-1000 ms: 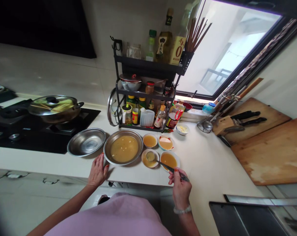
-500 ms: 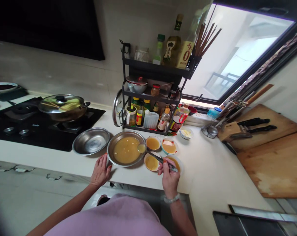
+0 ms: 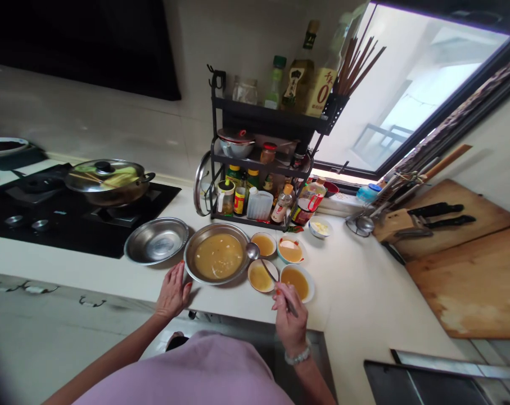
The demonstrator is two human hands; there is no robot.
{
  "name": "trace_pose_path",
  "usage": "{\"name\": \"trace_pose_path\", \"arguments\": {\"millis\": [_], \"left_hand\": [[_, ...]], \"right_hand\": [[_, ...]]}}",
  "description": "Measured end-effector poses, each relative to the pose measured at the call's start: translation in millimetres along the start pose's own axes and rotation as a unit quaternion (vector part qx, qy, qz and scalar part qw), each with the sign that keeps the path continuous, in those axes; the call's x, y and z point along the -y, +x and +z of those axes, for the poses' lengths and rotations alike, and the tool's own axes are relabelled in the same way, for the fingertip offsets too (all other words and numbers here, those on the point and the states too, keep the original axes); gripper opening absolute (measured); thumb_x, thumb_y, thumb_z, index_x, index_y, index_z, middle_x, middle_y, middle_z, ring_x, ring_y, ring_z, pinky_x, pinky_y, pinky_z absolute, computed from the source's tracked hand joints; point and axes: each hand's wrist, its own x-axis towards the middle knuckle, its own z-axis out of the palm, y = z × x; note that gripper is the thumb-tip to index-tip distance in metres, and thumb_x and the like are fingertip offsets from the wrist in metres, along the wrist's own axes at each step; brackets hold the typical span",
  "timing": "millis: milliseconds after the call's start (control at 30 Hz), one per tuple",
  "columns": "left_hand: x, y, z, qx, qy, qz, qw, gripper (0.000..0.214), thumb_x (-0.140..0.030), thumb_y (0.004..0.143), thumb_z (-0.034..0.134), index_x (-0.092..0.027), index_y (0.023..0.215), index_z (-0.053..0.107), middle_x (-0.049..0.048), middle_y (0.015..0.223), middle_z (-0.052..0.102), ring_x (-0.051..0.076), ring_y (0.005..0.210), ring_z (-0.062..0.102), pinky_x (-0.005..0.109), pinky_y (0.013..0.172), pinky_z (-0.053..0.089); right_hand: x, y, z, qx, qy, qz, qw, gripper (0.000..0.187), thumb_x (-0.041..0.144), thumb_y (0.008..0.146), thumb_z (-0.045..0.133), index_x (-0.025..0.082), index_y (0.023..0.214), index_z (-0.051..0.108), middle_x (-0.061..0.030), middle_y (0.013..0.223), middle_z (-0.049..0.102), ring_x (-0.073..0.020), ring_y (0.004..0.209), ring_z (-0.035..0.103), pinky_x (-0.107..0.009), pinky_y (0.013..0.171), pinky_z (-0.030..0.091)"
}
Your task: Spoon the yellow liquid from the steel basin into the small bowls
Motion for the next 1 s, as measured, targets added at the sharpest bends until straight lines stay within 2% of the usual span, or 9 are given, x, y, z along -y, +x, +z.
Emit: {"name": "trace_pose_path", "arguments": {"millis": [100, 233, 433, 567, 733, 1000], "left_hand": [[-0.2, 0.7, -0.9, 0.0, -0.001, 0.005, 1.0, 0.07, -0.028, 0.086, 0.043, -0.003, 0.146, 0.016, 0.0248, 0.139, 0.043, 0.034, 0.129, 0.037, 0.052, 0.103, 0.032], [-0.1, 1.0, -1.3, 0.001, 0.001, 0.002, 1.0, 0.069, -0.027, 0.087, 0.043, -0.003, 0.146, 0.016, 0.0249, 0.14, 0.042, 0.034, 0.129, 0.036, 0.052, 0.103, 0.032], [0.2, 1.7, -1.5, 0.0, 0.03, 0.018, 0.999, 0.07, -0.026, 0.087, 0.042, 0.0, 0.145, 0.013, 0.0268, 0.138, 0.041, 0.035, 0.128, 0.037, 0.052, 0.102, 0.033], [0.4, 2.2, -1.5, -0.001, 0.024, 0.017, 1.0, 0.07, -0.025, 0.087, 0.042, -0.001, 0.146, 0.013, 0.0264, 0.139, 0.042, 0.035, 0.128, 0.038, 0.052, 0.102, 0.033], [0.9, 1.2, -0.3, 0.002, -0.001, 0.008, 1.0, 0.071, -0.026, 0.087, 0.043, -0.003, 0.147, 0.012, 0.0248, 0.142, 0.04, 0.034, 0.13, 0.036, 0.053, 0.102, 0.032], [-0.1, 1.6, -1.2, -0.003, -0.001, 0.008, 1.0, 0.07, -0.026, 0.087, 0.042, -0.002, 0.146, 0.014, 0.0256, 0.141, 0.041, 0.034, 0.129, 0.036, 0.052, 0.102, 0.032]], "right_hand": [[-8.6, -10.6, -15.0, -0.027, -0.024, 0.053, 0.998, 0.019, 0.027, 0.085, 0.057, 0.021, 0.1, 0.068, -0.0029, 0.079, 0.064, -0.012, 0.054, 0.057, -0.026, 0.047, 0.052], [-18.4, -24.5, -25.4, -0.025, -0.05, 0.108, 0.993, 0.024, 0.039, 0.083, 0.06, 0.019, 0.094, 0.069, -0.0028, 0.075, 0.065, -0.0123, 0.052, 0.058, -0.024, 0.045, 0.052], [-18.4, -29.7, -18.6, -0.087, 0.012, 0.202, 0.975, 0.037, 0.051, 0.077, 0.064, 0.016, 0.089, 0.064, 0.0011, 0.055, 0.061, -0.0126, 0.042, 0.054, -0.025, 0.041, 0.049], [-17.3, -25.6, -18.8, -0.136, 0.062, 0.248, 0.957, 0.041, 0.052, 0.072, 0.069, 0.015, 0.087, 0.061, 0.0011, 0.053, 0.061, -0.0131, 0.04, 0.053, -0.025, 0.039, 0.046], [-18.7, -24.1, -25.6, -0.165, 0.085, 0.261, 0.947, 0.042, 0.049, 0.07, 0.072, 0.013, 0.088, 0.061, 0.0009, 0.054, 0.062, -0.0132, 0.041, 0.053, -0.024, 0.037, 0.044], [-14.4, -19.9, -29.3, -0.166, 0.083, 0.25, 0.95, 0.038, 0.045, 0.072, 0.071, 0.013, 0.089, 0.062, 0.0008, 0.055, 0.061, -0.0134, 0.045, 0.055, -0.023, 0.038, 0.043]]}}
